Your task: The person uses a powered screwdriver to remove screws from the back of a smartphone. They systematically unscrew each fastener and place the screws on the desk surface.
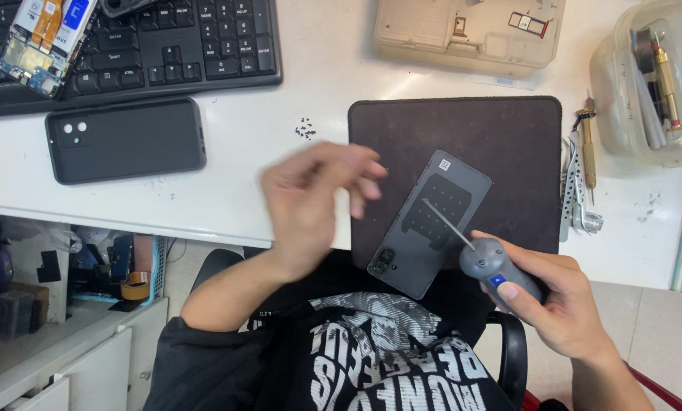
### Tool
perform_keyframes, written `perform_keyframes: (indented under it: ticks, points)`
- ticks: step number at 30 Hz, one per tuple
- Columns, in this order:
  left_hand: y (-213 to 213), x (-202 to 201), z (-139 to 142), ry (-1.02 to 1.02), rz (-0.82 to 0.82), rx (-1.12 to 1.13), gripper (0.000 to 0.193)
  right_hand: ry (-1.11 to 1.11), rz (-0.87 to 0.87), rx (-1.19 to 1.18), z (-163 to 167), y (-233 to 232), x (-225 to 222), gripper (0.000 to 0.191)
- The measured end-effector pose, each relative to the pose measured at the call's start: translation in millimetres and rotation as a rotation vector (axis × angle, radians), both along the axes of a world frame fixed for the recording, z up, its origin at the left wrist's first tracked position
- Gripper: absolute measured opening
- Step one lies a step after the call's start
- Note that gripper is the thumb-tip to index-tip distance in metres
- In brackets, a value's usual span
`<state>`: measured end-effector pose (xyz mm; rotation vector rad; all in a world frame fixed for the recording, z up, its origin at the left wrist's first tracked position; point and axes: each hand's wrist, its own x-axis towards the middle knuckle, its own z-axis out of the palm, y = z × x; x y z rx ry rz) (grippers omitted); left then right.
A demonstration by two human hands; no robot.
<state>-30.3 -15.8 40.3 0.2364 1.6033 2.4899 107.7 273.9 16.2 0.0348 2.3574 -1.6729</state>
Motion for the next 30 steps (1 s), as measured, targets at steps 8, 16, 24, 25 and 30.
perform_keyframes:
  ticks: [8,16,24,25,30]
  points:
    - [-46.6,-21.1,-4.9,0.445,0.161,-0.760,0.016,-0.028,-0.121,-0.081,-4.7,16.5,5.7,0.058]
    - [-48.1,-38.4,-12.6,0.748,0.187,-1.277,0.017,-0.035,-0.146,-0.108,-4.4,17.9,1.3,0.057]
    - [-57.1,-40.0,-15.5,0.778,0.193,-1.280,0.010,-0.033,-0.139,-0.106,-1.4,19.7,0.8,0.058]
    - [-57.2,-40.1,-14.6,0.779,0.206,-1.286,0.008,-0.047,-0.150,-0.094,-0.8,19.4,0.8,0.057]
    - [-57.5,-39.5,-14.1,0.803,0.270,-1.246,0.007,-0.054,-0.170,-0.035,3.5,16.7,-1.7,0.056]
